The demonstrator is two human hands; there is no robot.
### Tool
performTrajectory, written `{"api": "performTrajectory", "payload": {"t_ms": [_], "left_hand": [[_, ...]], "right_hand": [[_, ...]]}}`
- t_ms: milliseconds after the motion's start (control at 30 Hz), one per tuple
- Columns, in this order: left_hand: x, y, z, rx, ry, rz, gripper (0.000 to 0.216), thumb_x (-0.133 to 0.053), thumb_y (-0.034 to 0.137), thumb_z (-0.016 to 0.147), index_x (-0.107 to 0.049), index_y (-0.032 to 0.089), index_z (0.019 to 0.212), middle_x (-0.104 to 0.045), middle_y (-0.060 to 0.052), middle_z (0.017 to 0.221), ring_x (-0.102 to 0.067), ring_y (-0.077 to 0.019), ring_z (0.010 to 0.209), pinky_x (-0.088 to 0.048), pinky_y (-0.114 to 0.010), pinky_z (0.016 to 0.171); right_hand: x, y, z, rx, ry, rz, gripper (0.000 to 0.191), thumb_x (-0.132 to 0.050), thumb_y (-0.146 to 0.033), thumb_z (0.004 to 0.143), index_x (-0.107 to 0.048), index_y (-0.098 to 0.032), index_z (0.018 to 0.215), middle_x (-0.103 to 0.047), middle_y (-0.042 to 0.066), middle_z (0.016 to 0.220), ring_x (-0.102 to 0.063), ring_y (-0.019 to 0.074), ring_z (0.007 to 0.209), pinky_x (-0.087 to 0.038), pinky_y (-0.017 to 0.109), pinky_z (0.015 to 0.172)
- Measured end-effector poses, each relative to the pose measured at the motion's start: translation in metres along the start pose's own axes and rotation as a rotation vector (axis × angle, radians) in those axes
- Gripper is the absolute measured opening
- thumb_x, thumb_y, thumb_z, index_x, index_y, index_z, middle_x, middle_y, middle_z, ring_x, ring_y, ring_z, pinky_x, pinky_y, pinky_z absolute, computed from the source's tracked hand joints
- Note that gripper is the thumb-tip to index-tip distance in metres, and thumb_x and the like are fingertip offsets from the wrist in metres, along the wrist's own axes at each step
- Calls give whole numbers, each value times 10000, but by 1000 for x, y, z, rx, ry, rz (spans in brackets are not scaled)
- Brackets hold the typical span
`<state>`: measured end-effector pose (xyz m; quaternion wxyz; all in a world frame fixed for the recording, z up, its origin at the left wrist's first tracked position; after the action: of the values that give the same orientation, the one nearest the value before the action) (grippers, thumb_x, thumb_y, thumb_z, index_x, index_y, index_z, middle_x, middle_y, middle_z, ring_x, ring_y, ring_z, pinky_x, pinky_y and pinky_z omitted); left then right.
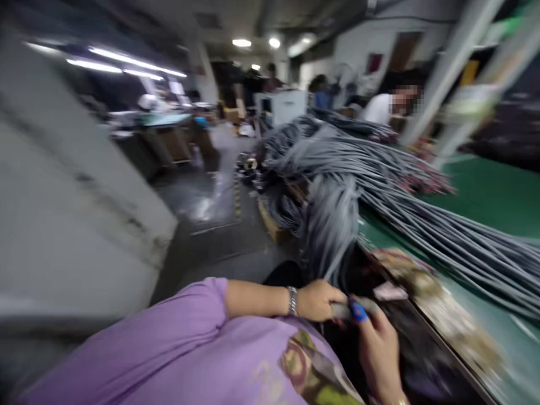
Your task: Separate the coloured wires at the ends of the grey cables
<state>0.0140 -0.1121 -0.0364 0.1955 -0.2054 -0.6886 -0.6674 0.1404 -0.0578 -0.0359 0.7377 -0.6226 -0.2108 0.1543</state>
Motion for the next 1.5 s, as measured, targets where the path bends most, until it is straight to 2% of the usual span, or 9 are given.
{"api": "performTrajectory", "payload": {"t_ms": [167, 267, 367, 533, 800, 900, 1000, 1300, 1500], "left_hand": [[-9, 0, -2, -50, -10, -331, 308, -616, 429, 848, -722, 144, 805, -711, -30, 702, -642, -139, 635, -494, -227, 614], [-11, -2, 4, -59, -16, -434, 367, -615, 466, 850, -694, 146, 689, -688, -39, 631, -633, -133, 579, -508, -231, 587], [-10, -4, 7, -62, 34, -511, 358, -645, 462, 835, -700, 147, 676, -701, -48, 650, -643, -130, 590, -525, -230, 607], [-7, -16, 3, -6, 83, -595, 335, -671, 456, 821, -709, 149, 694, -711, -47, 665, -652, -129, 602, -537, -230, 620], [2, -25, -1, 44, 65, -534, 371, -685, 452, 801, -632, 146, 599, -640, -14, 547, -560, -85, 457, -460, -189, 475], [3, -25, -1, 45, 45, -506, 341, -688, 450, 787, -647, 146, 640, -640, -13, 543, -560, -89, 445, -460, -190, 457], [1, -26, 0, 54, 28, -496, 292, -687, 429, 779, -664, 148, 706, -639, -4, 537, -559, -92, 433, -460, -190, 442], [0, -18, 6, 26, -12, -427, 354, -649, 432, 827, -641, 147, 618, -648, -19, 559, -578, -93, 471, -475, -200, 492], [1, -14, 6, 24, 36, -456, 363, -642, 438, 842, -645, 149, 624, -644, -18, 569, -579, -95, 487, -470, -204, 503]], "right_hand": [[2, 0, -11, -151, 45, 157, 308, -735, -465, 712, -692, -173, 801, -653, 39, 719, -553, 159, 648, -467, 290, 619], [6, 6, -11, -212, 161, 312, 306, -756, -449, 692, -637, -168, 714, -572, -12, 619, -445, 98, 549, -401, 250, 563], [3, 14, -15, -259, 206, 455, 324, -778, -435, 670, -602, -162, 683, -507, -43, 555, -391, 74, 514, -343, 227, 530], [-3, 19, -17, -248, 243, 488, 333, -797, -434, 653, -623, -155, 704, -533, -34, 583, -406, 74, 533, -330, 224, 531], [-12, 15, -10, -260, 89, 418, 337, -758, -461, 708, -649, -156, 801, -580, -19, 667, -461, 86, 576, -368, 235, 557], [-18, 8, -1, -251, -17, 377, 373, -775, -450, 692, -654, -146, 872, -630, 2, 752, -520, 99, 635, -408, 240, 592], [-23, 6, 5, -274, -62, 375, 398, -814, -441, 638, -633, -144, 833, -618, -15, 684, -522, 97, 595, -421, 239, 575], [-22, 15, 1, -318, 99, 549, 428, -822, -496, 606, -590, -157, 729, -564, -37, 544, -448, 74, 458, -356, 220, 455], [-19, 23, 0, -338, 198, 590, 416, -855, -453, 572, -621, -142, 720, -554, -39, 557, -411, 49, 469, -320, 205, 461]]}}
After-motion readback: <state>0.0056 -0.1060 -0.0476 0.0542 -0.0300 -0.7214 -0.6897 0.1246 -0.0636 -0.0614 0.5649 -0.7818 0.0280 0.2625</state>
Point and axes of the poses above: each hand's wrist, its own z-axis towards the middle knuckle, its own x-axis out of the back of the hand, y = z × x, the point moved 6 cm from there along z, towards the middle knuckle
